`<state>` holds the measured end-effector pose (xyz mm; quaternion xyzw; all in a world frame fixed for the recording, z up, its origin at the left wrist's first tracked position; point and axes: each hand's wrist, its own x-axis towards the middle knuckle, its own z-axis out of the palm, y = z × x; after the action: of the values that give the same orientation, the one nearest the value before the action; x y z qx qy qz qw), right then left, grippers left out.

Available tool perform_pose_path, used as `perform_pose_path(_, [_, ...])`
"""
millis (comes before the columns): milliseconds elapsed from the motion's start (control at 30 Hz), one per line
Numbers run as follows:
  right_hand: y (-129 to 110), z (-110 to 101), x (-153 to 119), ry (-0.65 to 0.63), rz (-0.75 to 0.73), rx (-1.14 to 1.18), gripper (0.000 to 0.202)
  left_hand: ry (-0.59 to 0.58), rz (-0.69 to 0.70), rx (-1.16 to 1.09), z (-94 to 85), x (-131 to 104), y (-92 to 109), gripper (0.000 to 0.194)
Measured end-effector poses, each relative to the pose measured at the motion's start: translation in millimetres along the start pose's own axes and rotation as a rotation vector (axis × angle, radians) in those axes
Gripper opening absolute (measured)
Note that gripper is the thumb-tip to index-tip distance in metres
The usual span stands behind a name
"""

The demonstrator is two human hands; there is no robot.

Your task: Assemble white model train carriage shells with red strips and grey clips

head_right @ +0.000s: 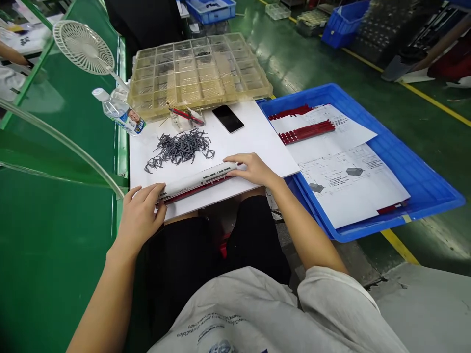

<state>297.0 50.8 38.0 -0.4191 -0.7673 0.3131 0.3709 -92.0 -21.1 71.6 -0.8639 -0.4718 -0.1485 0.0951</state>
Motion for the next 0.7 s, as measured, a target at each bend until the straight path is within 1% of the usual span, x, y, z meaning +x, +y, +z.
perform_pose_path(100, [1.0, -4.0, 5.8, -0.031, -0.006, 0.014, 0.046, 0.018, 0.001, -0.003, 2.3, -2.8, -0.2, 0.043])
perform_pose_path(200, [3.6, -6.1, 9.0, -0.072, 0.026, 0.051, 0.047, 0.015, 0.011, -0.002, 4.2, -5.3, 0.5, 0.045])
perform_pose_path(333, [3.0, -6.7, 7.6, -0.051, 0.037, 0.081, 0.050, 0.028, 0.016, -0.027, 4.9, -7.3, 1.0, 0.048])
perform_pose_path(433, [1.8, -7.8, 4.8, -0.041, 0.015, 0.065, 0.050, 0.043, 0.015, -0.044, 5.7, -7.6, 1.3, 0.049])
perform_pose_path(500, [3.4, -8.4, 2.7, -0.065, 0.018, 0.047, 0.050, 0.044, 0.019, -0.043, 6.9, -7.2, 1.7, 0.050])
perform_pose_path(700, [15.2, -8.7, -1.6, -0.107, 0.013, -0.034, 0.058, 0.006, 0.062, -0.033, 10.5, -5.2, -1.4, 0.056])
